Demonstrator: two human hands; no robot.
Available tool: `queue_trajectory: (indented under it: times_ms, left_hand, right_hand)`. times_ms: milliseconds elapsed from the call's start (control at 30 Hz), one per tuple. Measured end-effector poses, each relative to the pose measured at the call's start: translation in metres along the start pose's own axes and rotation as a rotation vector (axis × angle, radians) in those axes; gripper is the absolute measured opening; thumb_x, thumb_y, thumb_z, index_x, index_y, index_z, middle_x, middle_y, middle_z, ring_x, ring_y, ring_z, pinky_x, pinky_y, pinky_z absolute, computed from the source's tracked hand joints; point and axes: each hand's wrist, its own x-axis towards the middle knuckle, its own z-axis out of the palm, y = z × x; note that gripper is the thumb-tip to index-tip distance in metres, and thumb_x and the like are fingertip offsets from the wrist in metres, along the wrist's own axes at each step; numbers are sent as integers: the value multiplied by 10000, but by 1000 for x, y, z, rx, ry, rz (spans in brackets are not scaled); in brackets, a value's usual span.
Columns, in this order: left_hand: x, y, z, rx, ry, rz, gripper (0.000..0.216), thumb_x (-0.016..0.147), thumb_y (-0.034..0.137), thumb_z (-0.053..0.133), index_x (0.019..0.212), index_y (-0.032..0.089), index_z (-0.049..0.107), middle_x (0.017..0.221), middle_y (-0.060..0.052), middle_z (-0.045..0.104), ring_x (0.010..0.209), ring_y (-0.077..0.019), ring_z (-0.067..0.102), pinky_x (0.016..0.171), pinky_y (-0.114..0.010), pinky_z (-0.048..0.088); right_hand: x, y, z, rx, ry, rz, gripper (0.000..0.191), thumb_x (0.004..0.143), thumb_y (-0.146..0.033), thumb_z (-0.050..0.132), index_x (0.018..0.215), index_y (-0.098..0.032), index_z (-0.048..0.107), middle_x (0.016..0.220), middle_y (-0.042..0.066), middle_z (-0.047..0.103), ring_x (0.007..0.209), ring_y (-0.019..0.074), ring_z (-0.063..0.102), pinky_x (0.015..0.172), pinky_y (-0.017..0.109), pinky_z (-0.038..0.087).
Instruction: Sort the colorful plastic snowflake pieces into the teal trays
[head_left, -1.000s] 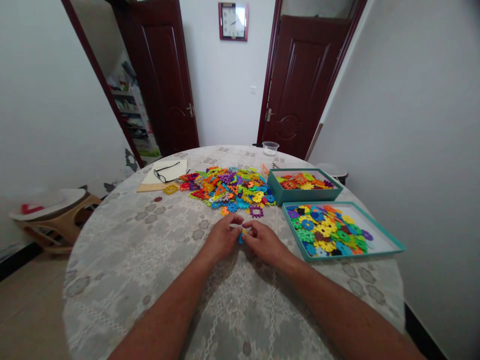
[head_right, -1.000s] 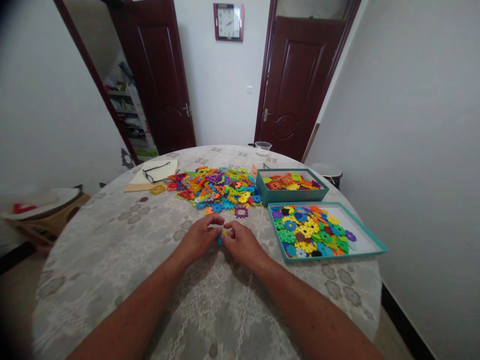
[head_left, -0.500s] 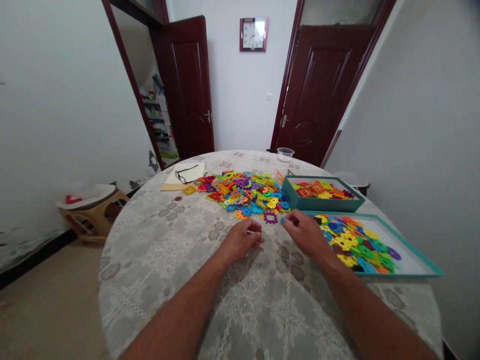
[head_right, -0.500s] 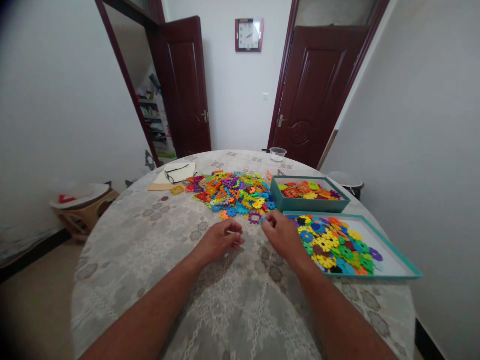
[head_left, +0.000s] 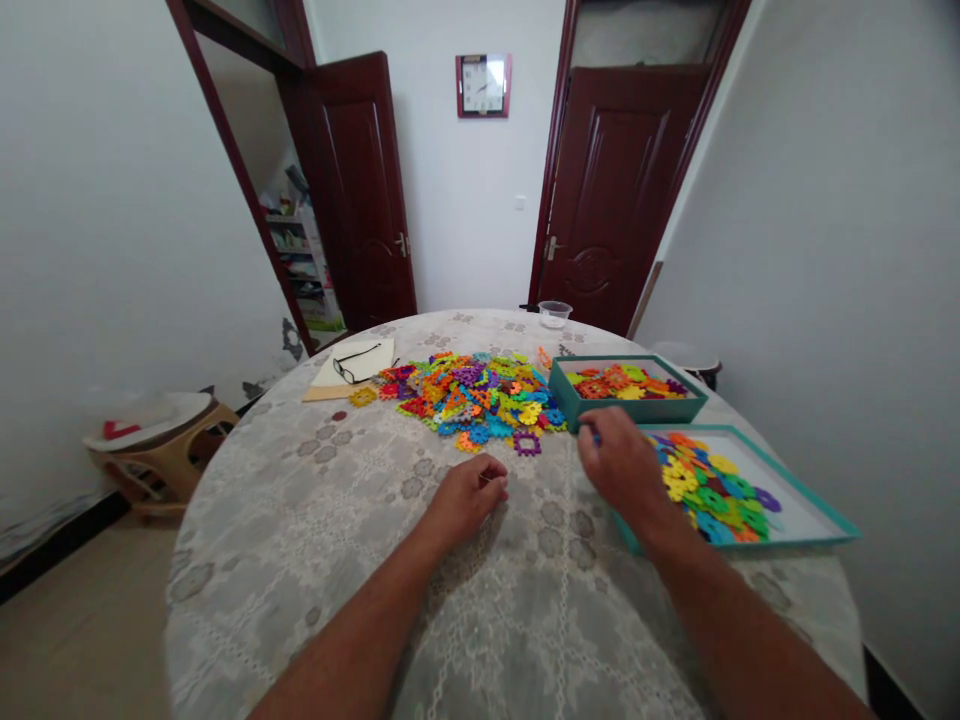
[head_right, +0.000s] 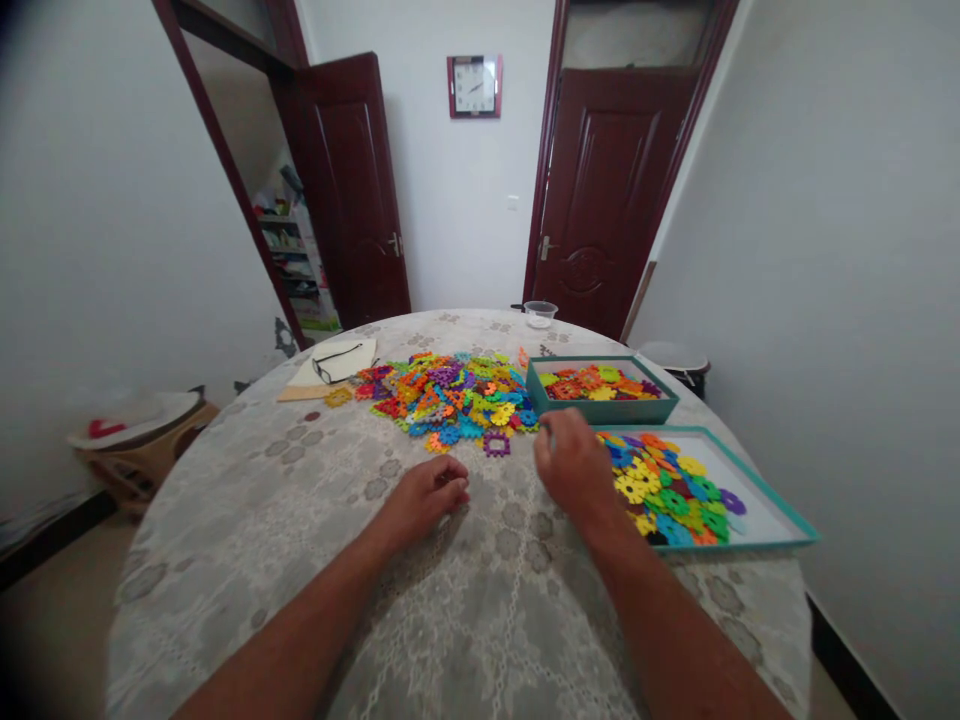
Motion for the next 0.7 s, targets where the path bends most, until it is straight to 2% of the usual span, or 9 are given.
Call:
queue_trajectory:
  times_ms: [133,233,300,367,500,600,700]
  left_hand:
    - [0,3,-4,128,56,121,166,915,321,564,949,206,679,865,-32,743,807,-188,718,767,-307,548]
    - [0,2,-7,276,147,216,158,927,298,570,995,210,682,919,-37,744,845,-193,707,806,-328,563]
    - [-1,-1,-9,356,192,292,200,947,290,567,1103,216,668,1011,-54,741,916,-200,710,851,-345,580]
    - [0,-4,-11,436,222,373,272,974,288,555,1230,233,629,1117,-69,724,1009,-207,705,919,-371,584]
    - [13,1,-14,616,249,496,381,1005,271,535,1386,277,541,1319,-89,652,1240,-234,626,1090,-441,520]
    - [41,18,-12,717,205,520,431,1008,291,540,1437,274,510,1399,-111,593,1329,-250,560,1148,-462,472]
    - [85,36,-7,851,158,480,480,976,378,601,1436,252,544,1417,-149,562,1327,-301,549,1146,-510,457]
  right_hand:
    - [-36,-58,10,171,-453,-360,121,955,-213,518,1000,-196,630,986,71,642,921,204,596,801,300,463]
    - [-67,-74,19,236,-607,-571,114,939,-283,557,986,-203,623,1004,61,634,892,197,577,746,293,451]
    - [-81,-73,26,277,-609,-623,118,940,-297,551,962,-202,617,990,57,627,899,198,564,772,303,452]
    - [-90,-69,33,317,-578,-613,106,923,-291,562,945,-200,611,984,56,623,923,204,554,819,319,457]
    - [-93,-63,46,380,-532,-600,94,888,-284,590,935,-203,604,984,50,619,938,206,546,846,318,465]
    - [-93,-63,56,377,-512,-640,126,859,-316,627,914,-205,603,944,44,616,883,203,542,761,301,471]
    - [-93,-62,67,375,-500,-662,180,835,-357,665,912,-204,609,918,40,615,836,199,540,690,291,466]
